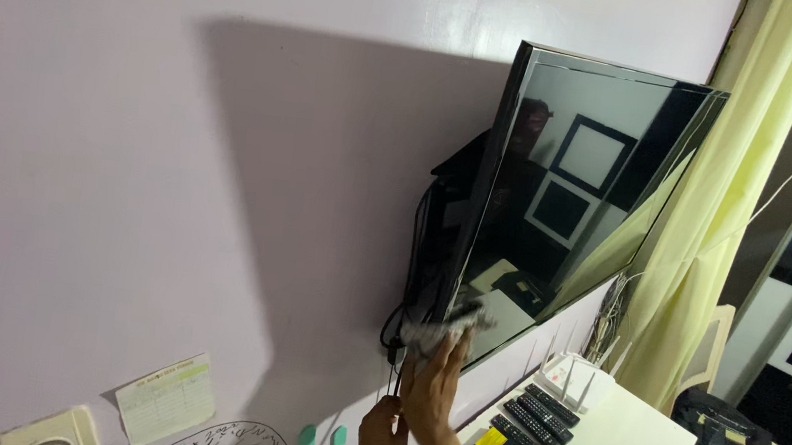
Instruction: The person wipes the bezel and the screen of a wall-mounted television with a cloth, moving from the top and sides down to the bottom edge.
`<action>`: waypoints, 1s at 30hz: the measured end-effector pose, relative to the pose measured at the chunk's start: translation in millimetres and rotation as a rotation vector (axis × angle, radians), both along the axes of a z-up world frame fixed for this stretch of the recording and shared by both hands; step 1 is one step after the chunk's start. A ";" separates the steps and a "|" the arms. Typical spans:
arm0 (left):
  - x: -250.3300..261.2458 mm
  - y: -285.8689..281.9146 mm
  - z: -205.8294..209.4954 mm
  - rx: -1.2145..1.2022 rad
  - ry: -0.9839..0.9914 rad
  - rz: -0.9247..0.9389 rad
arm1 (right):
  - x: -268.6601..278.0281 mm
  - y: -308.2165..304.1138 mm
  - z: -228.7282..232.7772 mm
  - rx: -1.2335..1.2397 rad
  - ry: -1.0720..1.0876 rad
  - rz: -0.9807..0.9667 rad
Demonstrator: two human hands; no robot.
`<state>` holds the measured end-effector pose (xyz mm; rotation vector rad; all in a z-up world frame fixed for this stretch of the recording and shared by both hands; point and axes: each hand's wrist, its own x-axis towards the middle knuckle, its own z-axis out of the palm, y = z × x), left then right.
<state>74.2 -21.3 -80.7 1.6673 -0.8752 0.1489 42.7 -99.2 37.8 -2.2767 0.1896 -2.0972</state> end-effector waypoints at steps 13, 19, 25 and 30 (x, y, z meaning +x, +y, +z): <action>-2.9 0.4 -6.3 -0.011 0.115 -0.064 | 4.1 -40.2 323.9 -0.057 -0.064 -0.088; -4.6 0.9 -6.9 0.018 0.183 -0.077 | -1.9 -18.0 205.0 -0.032 -0.016 -0.048; -11.2 0.5 -14.6 0.049 0.240 -0.042 | -10.0 -2.8 8.7 -0.085 0.087 -0.021; -21.7 0.3 -6.1 0.170 0.277 -0.004 | -2.0 -16.8 42.5 -0.020 0.145 0.003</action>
